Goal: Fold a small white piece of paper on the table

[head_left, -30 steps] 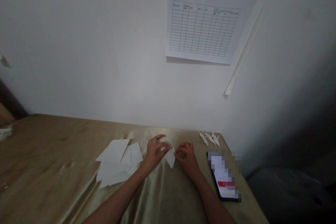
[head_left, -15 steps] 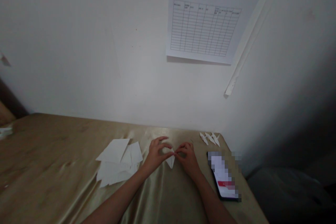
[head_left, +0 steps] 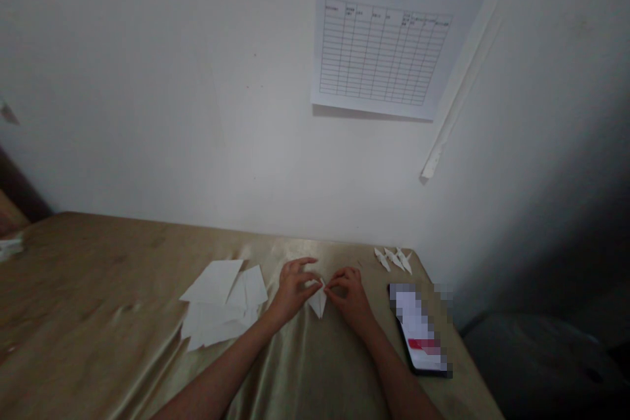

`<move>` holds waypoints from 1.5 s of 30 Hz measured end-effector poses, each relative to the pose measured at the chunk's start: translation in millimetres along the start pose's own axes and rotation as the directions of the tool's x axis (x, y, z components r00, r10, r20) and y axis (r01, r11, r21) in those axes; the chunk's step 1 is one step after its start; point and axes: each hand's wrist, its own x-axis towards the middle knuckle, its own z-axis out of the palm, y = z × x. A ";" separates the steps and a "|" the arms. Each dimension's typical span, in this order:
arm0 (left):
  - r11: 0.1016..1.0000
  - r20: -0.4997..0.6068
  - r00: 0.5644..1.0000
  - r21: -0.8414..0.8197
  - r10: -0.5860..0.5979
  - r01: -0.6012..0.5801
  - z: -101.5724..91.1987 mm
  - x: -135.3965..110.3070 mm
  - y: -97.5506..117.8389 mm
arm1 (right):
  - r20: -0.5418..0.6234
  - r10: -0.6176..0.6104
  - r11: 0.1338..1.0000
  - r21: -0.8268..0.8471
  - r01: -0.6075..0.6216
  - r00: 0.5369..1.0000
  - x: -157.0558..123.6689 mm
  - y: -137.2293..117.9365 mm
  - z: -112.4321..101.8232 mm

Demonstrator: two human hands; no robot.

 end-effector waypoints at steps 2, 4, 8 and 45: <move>1.000 -0.030 1.000 -0.006 -0.008 0.008 -1.7 1.2 -0.8 | 0.005 0.013 1.000 -0.001 -0.013 1.000 0.4 -1.3 -1.1; 1.000 -0.075 0.997 -0.018 -0.021 0.020 -4.3 2.5 -2.5 | 0.003 0.023 1.000 -0.004 -0.023 1.000 0.5 -2.6 -2.2; 0.998 -0.120 0.992 -0.055 -0.041 0.034 -9.8 4.3 -6.5 | -0.001 0.025 1.000 -0.010 -0.025 1.000 0.0 -3.4 -3.6; 0.977 0.207 0.964 0.165 -0.168 0.135 -7.3 2.6 -3.4 | -0.068 0.048 0.971 -0.232 -0.063 0.997 -4.1 15.3 -0.7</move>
